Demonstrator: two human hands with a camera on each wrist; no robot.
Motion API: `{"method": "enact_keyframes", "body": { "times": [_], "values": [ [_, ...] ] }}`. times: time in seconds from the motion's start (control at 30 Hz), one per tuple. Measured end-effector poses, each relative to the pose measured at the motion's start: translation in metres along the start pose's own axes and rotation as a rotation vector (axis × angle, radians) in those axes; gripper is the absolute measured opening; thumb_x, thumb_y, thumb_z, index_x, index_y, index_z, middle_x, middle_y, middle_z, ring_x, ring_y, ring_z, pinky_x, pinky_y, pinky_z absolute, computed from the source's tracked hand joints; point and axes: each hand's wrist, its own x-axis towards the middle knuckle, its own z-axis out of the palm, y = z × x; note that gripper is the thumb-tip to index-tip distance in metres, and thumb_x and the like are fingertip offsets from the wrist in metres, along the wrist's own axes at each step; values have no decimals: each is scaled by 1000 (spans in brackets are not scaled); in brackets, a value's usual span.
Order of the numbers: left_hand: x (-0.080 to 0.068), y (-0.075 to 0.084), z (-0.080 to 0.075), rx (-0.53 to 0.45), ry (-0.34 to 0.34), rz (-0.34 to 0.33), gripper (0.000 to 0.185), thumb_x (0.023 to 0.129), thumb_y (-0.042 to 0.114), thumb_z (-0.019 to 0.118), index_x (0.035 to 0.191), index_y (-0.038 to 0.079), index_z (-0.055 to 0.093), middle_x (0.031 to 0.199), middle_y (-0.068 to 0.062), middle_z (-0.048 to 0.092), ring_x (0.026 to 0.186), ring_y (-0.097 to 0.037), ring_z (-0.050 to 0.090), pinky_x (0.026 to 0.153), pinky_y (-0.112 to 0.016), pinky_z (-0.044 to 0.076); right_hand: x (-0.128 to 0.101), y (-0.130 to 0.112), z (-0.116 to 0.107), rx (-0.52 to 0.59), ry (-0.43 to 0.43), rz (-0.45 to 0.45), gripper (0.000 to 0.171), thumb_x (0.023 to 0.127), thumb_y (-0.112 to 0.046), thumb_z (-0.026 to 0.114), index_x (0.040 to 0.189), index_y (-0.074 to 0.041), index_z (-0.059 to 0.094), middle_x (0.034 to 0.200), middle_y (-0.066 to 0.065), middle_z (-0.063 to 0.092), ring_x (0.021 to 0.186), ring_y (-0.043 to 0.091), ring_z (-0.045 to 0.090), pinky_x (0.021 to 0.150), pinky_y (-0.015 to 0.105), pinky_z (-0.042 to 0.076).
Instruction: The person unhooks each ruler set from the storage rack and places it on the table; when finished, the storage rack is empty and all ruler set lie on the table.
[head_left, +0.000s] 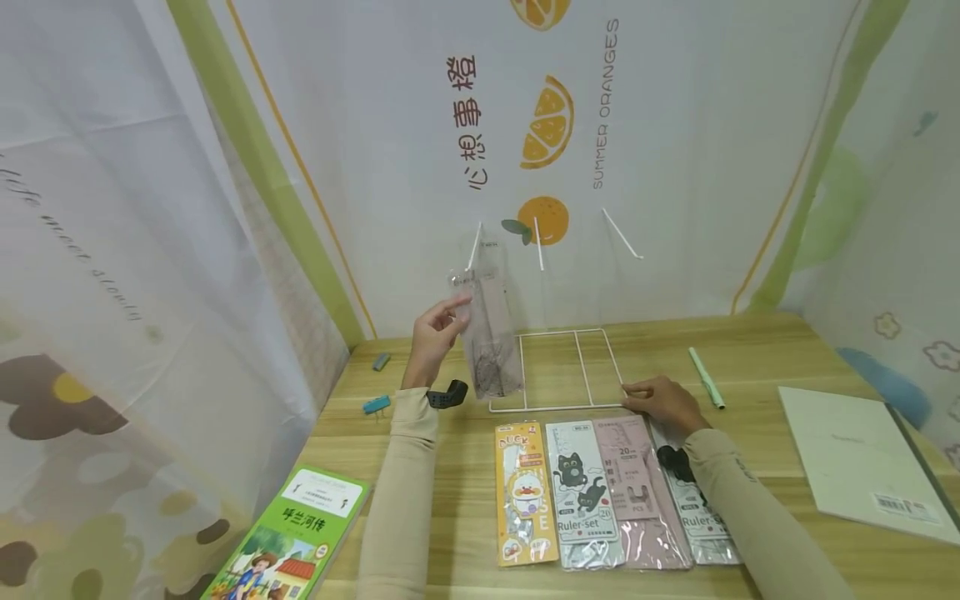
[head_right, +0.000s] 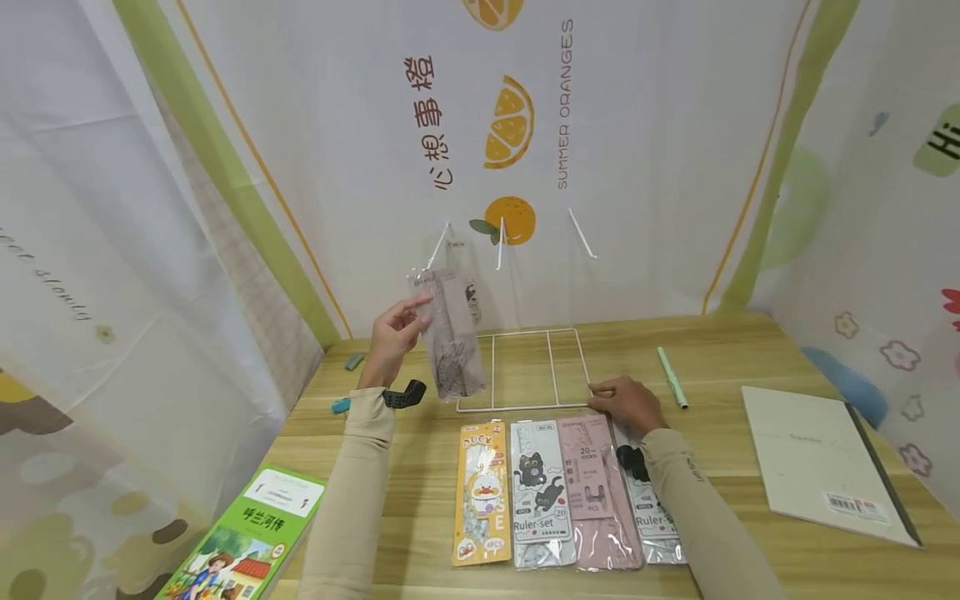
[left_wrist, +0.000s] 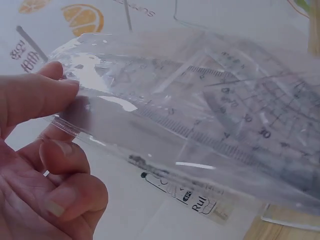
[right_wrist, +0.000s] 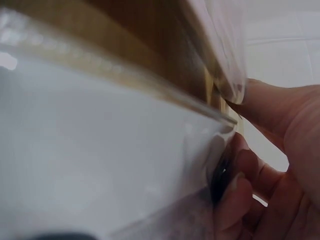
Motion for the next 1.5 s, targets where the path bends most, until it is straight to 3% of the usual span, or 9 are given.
{"method": "enact_keyframes", "body": {
  "times": [0.2, 0.57, 0.67, 0.8, 0.9, 1.03, 1.17, 1.3, 1.5],
  "values": [
    [-14, 13, -2, 7, 30, 17, 34, 93, -4, 67, 127, -4, 65, 72, 1, 45, 56, -7, 36, 49, -17, 32, -2, 0, -1, 2, -4, -12, 50, 92, -36, 73, 132, -6, 66, 137, 27, 58, 121, 47, 58, 90, 54, 49],
    [-38, 38, -8, -33, 39, 112, 35, 91, 0, 72, 125, -5, 66, 66, 5, 45, 56, -6, 36, 50, -16, 32, -3, -1, -1, 1, 3, -30, 52, 89, -37, 75, 130, -5, 67, 135, 28, 59, 119, 48, 58, 85, 53, 49],
    [-56, 42, -9, -36, 9, 36, 36, 91, 2, 72, 126, -5, 65, 66, 5, 41, 56, -6, 35, 51, -17, 31, -3, 1, 1, -3, -4, -44, 51, 89, -37, 75, 130, -6, 67, 135, 27, 59, 120, 48, 58, 84, 51, 50],
    [-83, 35, -9, -6, -19, -187, 37, 90, 2, 72, 126, -3, 66, 67, 6, 42, 55, -5, 35, 50, -16, 30, -2, 3, 1, -34, 4, -64, 48, 90, -35, 75, 128, -7, 68, 132, 27, 62, 117, 46, 61, 79, 45, 52],
    [-103, 18, -10, 37, -38, -356, 36, 89, -1, 72, 125, -1, 68, 66, 8, 43, 50, -3, 31, 47, -15, 27, -2, 5, -1, -40, 5, -61, 48, 90, -36, 74, 128, -7, 68, 132, 27, 61, 115, 46, 62, 75, 41, 51],
    [-127, -11, -14, 100, -69, -503, 35, 87, -4, 71, 122, -3, 69, 63, 9, 46, 46, -2, 28, 45, -16, 25, 1, 5, -4, -23, -2, -56, 50, 91, -38, 74, 130, -8, 67, 134, 27, 60, 116, 46, 61, 75, 40, 50],
    [-144, -36, -18, 132, -65, -577, 34, 86, -5, 71, 120, -4, 70, 64, 7, 51, 48, -3, 31, 45, -16, 27, 2, 5, -7, -20, -7, -55, 51, 91, -39, 74, 130, -8, 67, 134, 27, 60, 119, 48, 59, 79, 45, 52],
    [-152, -48, -19, 153, -41, -613, 33, 85, -6, 70, 118, -5, 70, 70, 4, 53, 55, -5, 40, 49, -16, 33, 3, 7, -7, -17, -12, -54, 50, 91, -39, 73, 131, -9, 67, 133, 28, 60, 118, 49, 59, 82, 51, 52],
    [-156, -52, -16, 288, -68, -576, 40, 82, -3, 77, 121, -4, 69, 82, -4, 56, 72, -14, 53, 59, -21, 46, 2, 6, -4, -7, -15, -42, 50, 91, -38, 74, 131, -8, 66, 135, 27, 60, 119, 49, 59, 81, 50, 51]
  ]
}}
